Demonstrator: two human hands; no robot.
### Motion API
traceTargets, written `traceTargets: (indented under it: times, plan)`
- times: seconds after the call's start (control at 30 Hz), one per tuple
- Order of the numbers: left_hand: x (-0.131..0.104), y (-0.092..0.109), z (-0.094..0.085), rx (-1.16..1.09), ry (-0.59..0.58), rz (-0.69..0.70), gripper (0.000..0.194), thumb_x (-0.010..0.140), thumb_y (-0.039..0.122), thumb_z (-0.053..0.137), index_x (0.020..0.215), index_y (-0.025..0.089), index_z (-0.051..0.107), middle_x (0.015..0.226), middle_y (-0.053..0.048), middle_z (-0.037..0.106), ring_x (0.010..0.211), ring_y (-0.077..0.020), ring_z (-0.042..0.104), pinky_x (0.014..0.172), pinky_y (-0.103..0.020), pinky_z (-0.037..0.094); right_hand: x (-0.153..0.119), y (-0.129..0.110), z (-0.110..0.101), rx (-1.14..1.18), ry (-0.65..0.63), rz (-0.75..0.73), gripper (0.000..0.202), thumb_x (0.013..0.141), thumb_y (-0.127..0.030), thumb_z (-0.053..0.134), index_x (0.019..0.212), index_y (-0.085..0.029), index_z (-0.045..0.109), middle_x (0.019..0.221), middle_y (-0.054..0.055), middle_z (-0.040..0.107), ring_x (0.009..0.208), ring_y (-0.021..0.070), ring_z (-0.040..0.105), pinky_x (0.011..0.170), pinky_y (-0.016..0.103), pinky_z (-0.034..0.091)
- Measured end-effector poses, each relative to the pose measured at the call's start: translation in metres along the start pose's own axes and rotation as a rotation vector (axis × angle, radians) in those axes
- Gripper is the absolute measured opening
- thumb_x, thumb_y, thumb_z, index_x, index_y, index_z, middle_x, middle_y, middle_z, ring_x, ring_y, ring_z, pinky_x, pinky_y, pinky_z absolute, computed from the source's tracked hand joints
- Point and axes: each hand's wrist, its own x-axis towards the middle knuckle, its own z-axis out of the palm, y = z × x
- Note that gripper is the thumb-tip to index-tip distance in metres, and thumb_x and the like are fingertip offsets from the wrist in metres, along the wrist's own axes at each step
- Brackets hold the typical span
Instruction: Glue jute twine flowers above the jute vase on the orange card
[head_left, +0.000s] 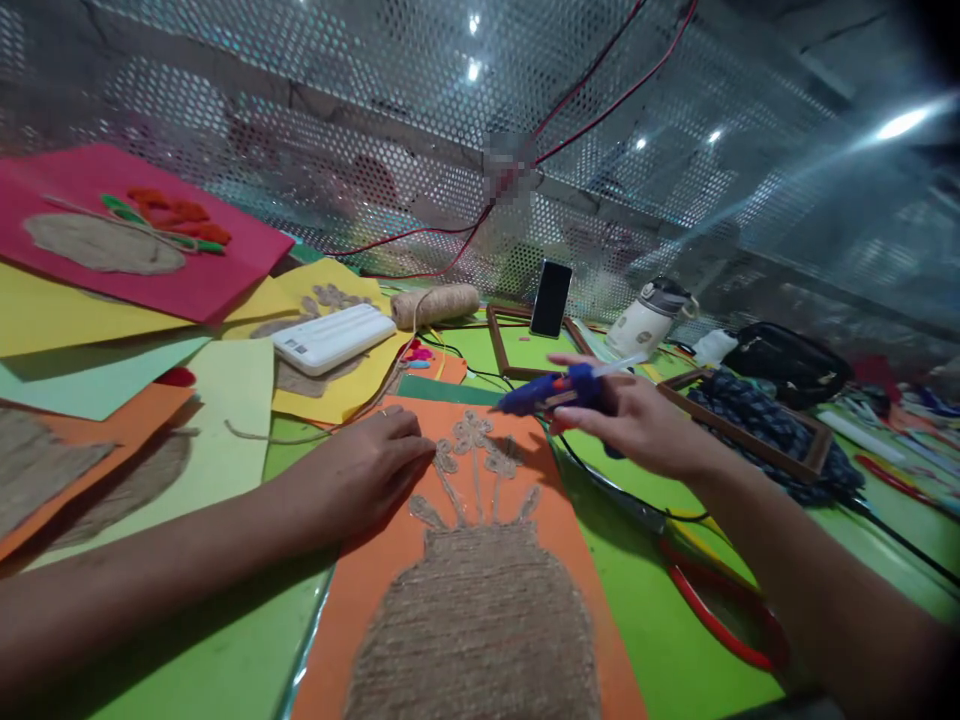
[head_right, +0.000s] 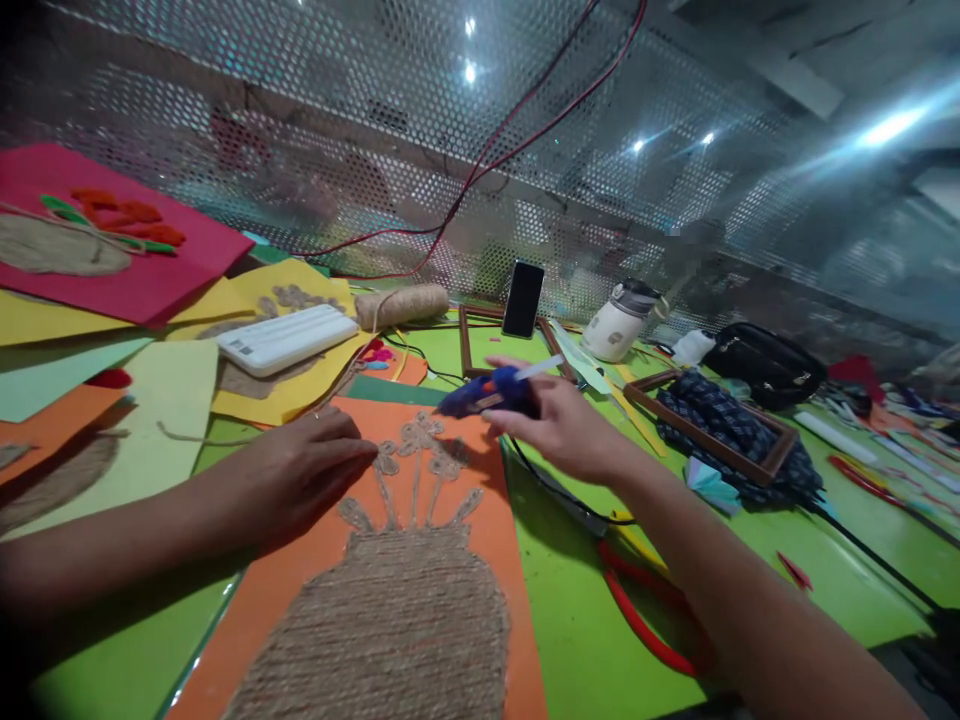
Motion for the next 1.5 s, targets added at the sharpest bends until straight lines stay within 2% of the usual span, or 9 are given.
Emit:
traceTargets:
  times: [0.13, 0.27, 0.4, 0.5, 0.67, 0.9, 1.1, 1.27, 1.5]
  plan:
    - [-0.001, 0.001, 0.004, 0.000, 0.049, 0.029, 0.033, 0.102, 0.022, 0.042, 0.102, 0.013, 0.074, 0.083, -0.010, 0.060, 0.076, -0.0191, 0.056, 0.064, -0.031, 0.046, 0.005, -0.019, 0.030, 0.104, -0.105, 0.026, 0.040, 0.092, -0.031, 0.065, 0.130, -0.019, 0.067, 0.144, 0.011, 0.060, 0.127, 0.0281, 0.059, 0.113, 0.050, 0.044]
    - [-0.006, -0.001, 0.008, -0.021, 0.075, 0.035, 0.031, 0.102, 0.021, 0.043, 0.105, 0.012, 0.073, 0.085, -0.010, 0.060, 0.077, -0.0188, 0.056, 0.064, -0.031, 0.047, 0.010, -0.014, 0.044, 0.170, -0.093, 0.070, 0.044, 0.091, -0.028, 0.065, 0.133, -0.016, 0.063, 0.144, 0.014, 0.058, 0.120, 0.0276, 0.062, 0.110, 0.049, 0.047]
    - [-0.008, -0.002, 0.010, -0.019, 0.079, 0.028, 0.030, 0.102, 0.021, 0.044, 0.110, 0.013, 0.072, 0.087, -0.010, 0.060, 0.078, -0.0188, 0.056, 0.064, -0.031, 0.047, 0.011, -0.014, 0.050, 0.235, -0.096, 0.117, 0.046, 0.091, -0.027, 0.064, 0.136, -0.016, 0.060, 0.113, 0.011, 0.073, 0.102, 0.0248, 0.067, 0.101, 0.048, 0.054]
    - [-0.007, -0.002, 0.010, -0.002, 0.074, 0.037, 0.030, 0.102, 0.020, 0.043, 0.109, 0.014, 0.072, 0.088, -0.010, 0.061, 0.078, -0.0186, 0.055, 0.065, -0.031, 0.047, 0.012, -0.015, 0.053, 0.256, -0.098, 0.136, 0.050, 0.092, -0.027, 0.063, 0.140, -0.015, 0.056, 0.095, 0.007, 0.074, 0.096, 0.0240, 0.068, 0.097, 0.047, 0.056]
    - [-0.005, 0.001, 0.009, 0.001, 0.061, 0.043, 0.030, 0.102, 0.020, 0.043, 0.107, 0.013, 0.072, 0.087, -0.010, 0.061, 0.077, -0.0191, 0.055, 0.063, -0.031, 0.046, 0.010, -0.016, 0.054, 0.238, -0.094, 0.120, 0.041, 0.091, -0.028, 0.064, 0.130, -0.017, 0.064, 0.117, 0.011, 0.071, 0.097, 0.0238, 0.069, 0.095, 0.045, 0.057]
    - [-0.004, 0.002, 0.008, -0.003, 0.041, 0.036, 0.031, 0.101, 0.020, 0.043, 0.105, 0.012, 0.072, 0.088, -0.010, 0.060, 0.078, -0.0202, 0.056, 0.065, -0.033, 0.047, 0.009, -0.016, 0.055, 0.156, -0.116, 0.058, 0.023, 0.094, -0.027, 0.061, 0.113, -0.019, 0.072, 0.118, 0.013, 0.071, 0.116, 0.0281, 0.064, 0.106, 0.051, 0.050]
    - [-0.004, 0.002, 0.007, 0.002, 0.048, 0.047, 0.032, 0.102, 0.019, 0.042, 0.106, 0.011, 0.073, 0.087, -0.011, 0.060, 0.078, -0.0205, 0.056, 0.065, -0.032, 0.047, 0.008, -0.016, 0.057, 0.173, -0.114, 0.078, 0.039, 0.094, -0.028, 0.060, 0.131, -0.018, 0.062, 0.127, 0.014, 0.067, 0.108, 0.0265, 0.066, 0.099, 0.047, 0.056]
    - [-0.004, 0.001, 0.008, 0.002, 0.045, 0.046, 0.033, 0.102, 0.020, 0.042, 0.106, 0.010, 0.073, 0.089, -0.011, 0.060, 0.079, -0.0210, 0.056, 0.066, -0.033, 0.048, 0.007, -0.016, 0.058, 0.115, -0.091, 0.056, 0.035, 0.095, -0.028, 0.059, 0.126, -0.014, 0.064, 0.141, 0.016, 0.060, 0.120, 0.0297, 0.062, 0.109, 0.051, 0.049]
    - [-0.004, 0.002, 0.008, -0.005, 0.058, 0.042, 0.032, 0.102, 0.020, 0.042, 0.107, 0.011, 0.073, 0.087, -0.010, 0.059, 0.079, -0.0207, 0.056, 0.066, -0.032, 0.048, 0.006, -0.015, 0.061, 0.119, -0.061, 0.039, 0.036, 0.094, -0.030, 0.062, 0.126, -0.015, 0.066, 0.138, 0.017, 0.062, 0.118, 0.0313, 0.063, 0.108, 0.053, 0.050]
